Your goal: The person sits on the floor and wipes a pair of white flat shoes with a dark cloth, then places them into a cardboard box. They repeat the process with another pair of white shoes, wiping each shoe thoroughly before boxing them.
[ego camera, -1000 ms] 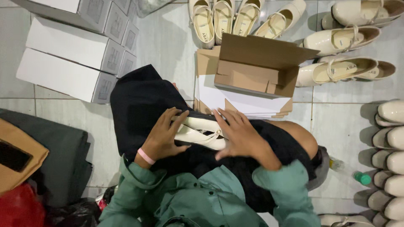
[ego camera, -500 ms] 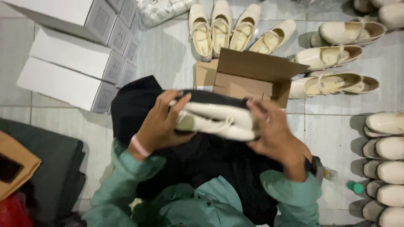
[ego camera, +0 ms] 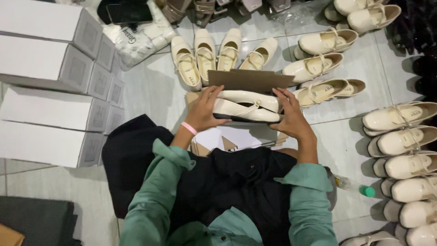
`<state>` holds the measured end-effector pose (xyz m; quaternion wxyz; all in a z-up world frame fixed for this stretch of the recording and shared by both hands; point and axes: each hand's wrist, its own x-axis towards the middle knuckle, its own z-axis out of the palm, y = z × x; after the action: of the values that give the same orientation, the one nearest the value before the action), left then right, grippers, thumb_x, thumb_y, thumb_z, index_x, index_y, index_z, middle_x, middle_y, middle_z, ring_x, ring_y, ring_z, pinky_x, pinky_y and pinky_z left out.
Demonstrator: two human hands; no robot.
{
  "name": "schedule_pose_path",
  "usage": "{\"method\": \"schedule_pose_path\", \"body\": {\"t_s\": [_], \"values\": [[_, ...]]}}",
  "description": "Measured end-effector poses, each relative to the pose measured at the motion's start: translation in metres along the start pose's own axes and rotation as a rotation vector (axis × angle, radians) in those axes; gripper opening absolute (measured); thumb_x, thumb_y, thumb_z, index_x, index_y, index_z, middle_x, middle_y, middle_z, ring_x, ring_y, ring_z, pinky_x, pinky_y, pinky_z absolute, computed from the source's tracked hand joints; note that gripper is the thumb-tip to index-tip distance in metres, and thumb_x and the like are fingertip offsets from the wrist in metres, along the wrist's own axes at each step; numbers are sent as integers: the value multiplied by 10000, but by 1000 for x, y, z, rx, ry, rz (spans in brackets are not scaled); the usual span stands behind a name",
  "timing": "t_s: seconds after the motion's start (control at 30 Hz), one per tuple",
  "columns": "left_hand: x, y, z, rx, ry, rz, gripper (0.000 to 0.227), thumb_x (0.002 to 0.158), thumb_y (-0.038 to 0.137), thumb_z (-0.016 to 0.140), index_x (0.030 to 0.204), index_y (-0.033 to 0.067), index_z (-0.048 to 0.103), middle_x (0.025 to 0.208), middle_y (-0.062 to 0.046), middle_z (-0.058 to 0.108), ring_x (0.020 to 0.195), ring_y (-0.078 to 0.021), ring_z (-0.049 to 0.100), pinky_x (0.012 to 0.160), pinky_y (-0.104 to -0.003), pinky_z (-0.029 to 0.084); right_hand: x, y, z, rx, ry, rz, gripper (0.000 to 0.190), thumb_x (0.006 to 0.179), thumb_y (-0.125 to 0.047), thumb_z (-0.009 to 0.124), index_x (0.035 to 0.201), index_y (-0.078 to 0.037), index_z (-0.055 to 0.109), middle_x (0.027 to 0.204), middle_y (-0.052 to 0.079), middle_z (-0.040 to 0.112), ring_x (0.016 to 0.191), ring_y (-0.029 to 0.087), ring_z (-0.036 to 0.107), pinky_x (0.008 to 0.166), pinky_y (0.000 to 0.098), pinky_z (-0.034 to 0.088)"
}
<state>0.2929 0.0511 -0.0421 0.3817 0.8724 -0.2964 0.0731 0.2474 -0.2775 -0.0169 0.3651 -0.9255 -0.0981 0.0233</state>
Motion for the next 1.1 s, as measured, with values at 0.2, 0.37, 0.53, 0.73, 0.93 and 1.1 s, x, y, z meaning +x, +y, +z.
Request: {"method": "schedule_pose_path", "body": {"t_s": [0.2, 0.37, 0.53, 0.73, 0.93, 1.1], "values": [[3, -9, 3, 107, -18, 38, 1064, 655, 440, 933, 1497, 36, 423, 1423, -218, 489, 1315, -425, 502, 1098, -484, 441, 7, -6, -3, 37, -55, 60, 1240, 519, -62, 911, 1595, -234, 320, 1619, 157, 302, 1475, 381, 359, 1165, 423, 398], [-3, -6, 1, 197, -186, -79, 1110, 652, 522, 911, 1524, 53, 409, 1416, -200, 505, 1275, -405, 510, 1056, -495, 439, 2, -4, -3, -277, -168, 217, 1286, 521, -295, 1029, 1579, -298, 297, 1598, 76, 323, 1461, 298, 370, 1202, 547, 184], [-7, -8, 5, 170, -204, -117, 1169, 603, 553, 924, 1513, 45, 393, 1386, -205, 493, 1275, -415, 498, 1054, -498, 429, -10, 24, -4, 51, -97, 112, 1159, 654, -411, 919, 1593, -213, 268, 1582, 176, 344, 1450, 358, 359, 1173, 498, 327], [-12, -27, 5, -34, -128, -84, 982, 787, 420, 906, 1518, -19, 419, 1469, -257, 433, 1344, -429, 462, 1104, -477, 422, -16, 60, -3, 117, -68, 146, 891, 791, -379, 836, 1561, -218, 419, 1607, 185, 337, 1482, 372, 345, 1167, 478, 361], [-16, -46, 0, -85, -137, -169, 781, 722, 294, 927, 1414, 110, 615, 1401, -204, 436, 1253, -381, 455, 1104, -484, 392, -14, 68, 7, 119, -79, 86, 885, 779, -374, 841, 1555, -209, 449, 1589, 215, 321, 1480, 393, 323, 1167, 477, 343], [-15, -38, 12, 203, -168, -231, 700, 609, 274, 964, 1248, 136, 712, 1359, -174, 439, 1257, -429, 394, 1086, -507, 376, -8, 73, 11, 69, -133, 144, 882, 779, -398, 842, 1555, -237, 454, 1542, 214, 402, 1452, 379, 378, 1172, 461, 360]]}}
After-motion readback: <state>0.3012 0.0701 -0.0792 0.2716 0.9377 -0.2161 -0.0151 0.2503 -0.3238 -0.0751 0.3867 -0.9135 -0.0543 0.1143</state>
